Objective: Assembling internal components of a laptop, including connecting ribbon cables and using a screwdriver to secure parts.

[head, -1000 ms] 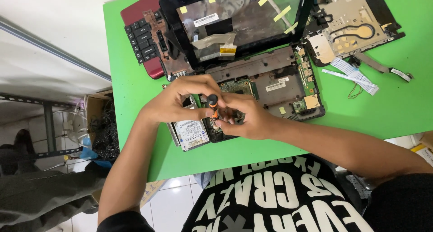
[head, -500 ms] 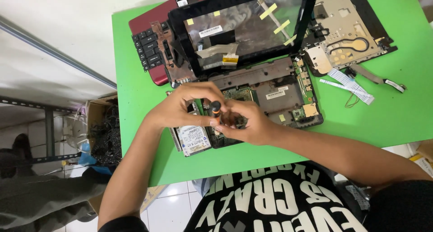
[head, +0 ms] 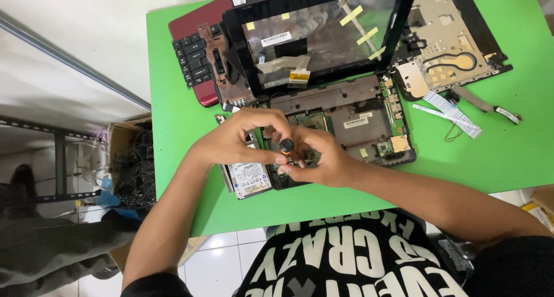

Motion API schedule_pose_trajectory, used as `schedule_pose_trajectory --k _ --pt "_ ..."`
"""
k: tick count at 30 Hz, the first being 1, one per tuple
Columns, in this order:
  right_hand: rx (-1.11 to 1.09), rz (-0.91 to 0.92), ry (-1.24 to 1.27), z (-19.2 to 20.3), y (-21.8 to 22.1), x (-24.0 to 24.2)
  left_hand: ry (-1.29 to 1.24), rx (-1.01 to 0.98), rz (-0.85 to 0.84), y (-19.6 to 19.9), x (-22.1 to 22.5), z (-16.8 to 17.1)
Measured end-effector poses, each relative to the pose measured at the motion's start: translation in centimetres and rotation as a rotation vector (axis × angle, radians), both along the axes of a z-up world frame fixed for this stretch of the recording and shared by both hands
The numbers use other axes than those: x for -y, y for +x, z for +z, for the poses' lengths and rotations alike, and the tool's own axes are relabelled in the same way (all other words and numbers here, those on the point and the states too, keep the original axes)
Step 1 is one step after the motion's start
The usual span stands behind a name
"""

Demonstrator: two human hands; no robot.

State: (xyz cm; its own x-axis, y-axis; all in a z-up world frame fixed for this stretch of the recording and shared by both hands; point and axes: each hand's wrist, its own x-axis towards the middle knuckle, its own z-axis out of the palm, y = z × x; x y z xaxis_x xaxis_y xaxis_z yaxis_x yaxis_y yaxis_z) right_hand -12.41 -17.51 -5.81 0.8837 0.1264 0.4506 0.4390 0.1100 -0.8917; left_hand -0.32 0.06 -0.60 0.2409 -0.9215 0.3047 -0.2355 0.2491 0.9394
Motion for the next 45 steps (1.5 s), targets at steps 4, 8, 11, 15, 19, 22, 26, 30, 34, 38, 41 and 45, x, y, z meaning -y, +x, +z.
schedule_pose_trajectory --k 4,8,11,15,19,22,26,30,34,38,41,45 --pt "0.004 -0.022 -0.004 -2.2 -0.2 0.3 -0.019 0.009 0.038 0.3 -0.1 -0.3" --pt "0.038 -0.037 -0.051 -1.6 0.0 0.3 -0.023 0.014 0.027 0.5 -0.3 0.1" --pt "0.057 -0.037 -0.064 -2.7 -0.1 0.5 -0.017 -0.009 0.007 0.2 -0.4 0.6" --pt "0.047 -0.015 -0.038 -4.1 0.1 0.4 -0.019 -0.008 0.005 0.5 -0.5 0.3" --pt "0.042 0.001 -0.051 -0.2 0.1 0.1 -0.029 -0.027 0.016 0.5 -0.1 -0.6" --pt "0.091 -0.014 -0.076 0.4 0.2 0.1 -0.035 0.003 0.022 0.2 0.0 -0.9" --pt "0.086 -0.03 -0.081 0.1 -0.2 -0.2 -0.028 0.019 0.01 0.4 -0.3 -1.7" --pt "0.073 -0.043 -0.092 -1.5 -0.1 0.2 -0.044 0.08 0.03 0.5 -0.2 -2.2" --pt "0.079 -0.054 -0.099 -0.1 -0.2 0.4 -0.064 0.087 0.011 0.4 -0.3 0.0" --pt "0.006 0.064 -0.135 -0.7 -0.7 0.6 0.072 0.089 -0.051 0.6 -1.2 0.1" --pt "0.009 -0.003 -0.143 -0.4 -0.5 0.4 0.107 0.06 0.005 0.4 -1.0 -0.5" --pt "-0.221 -0.036 -0.181 -0.5 -1.4 0.7 0.121 0.101 0.034 -0.2 -0.8 -0.8"
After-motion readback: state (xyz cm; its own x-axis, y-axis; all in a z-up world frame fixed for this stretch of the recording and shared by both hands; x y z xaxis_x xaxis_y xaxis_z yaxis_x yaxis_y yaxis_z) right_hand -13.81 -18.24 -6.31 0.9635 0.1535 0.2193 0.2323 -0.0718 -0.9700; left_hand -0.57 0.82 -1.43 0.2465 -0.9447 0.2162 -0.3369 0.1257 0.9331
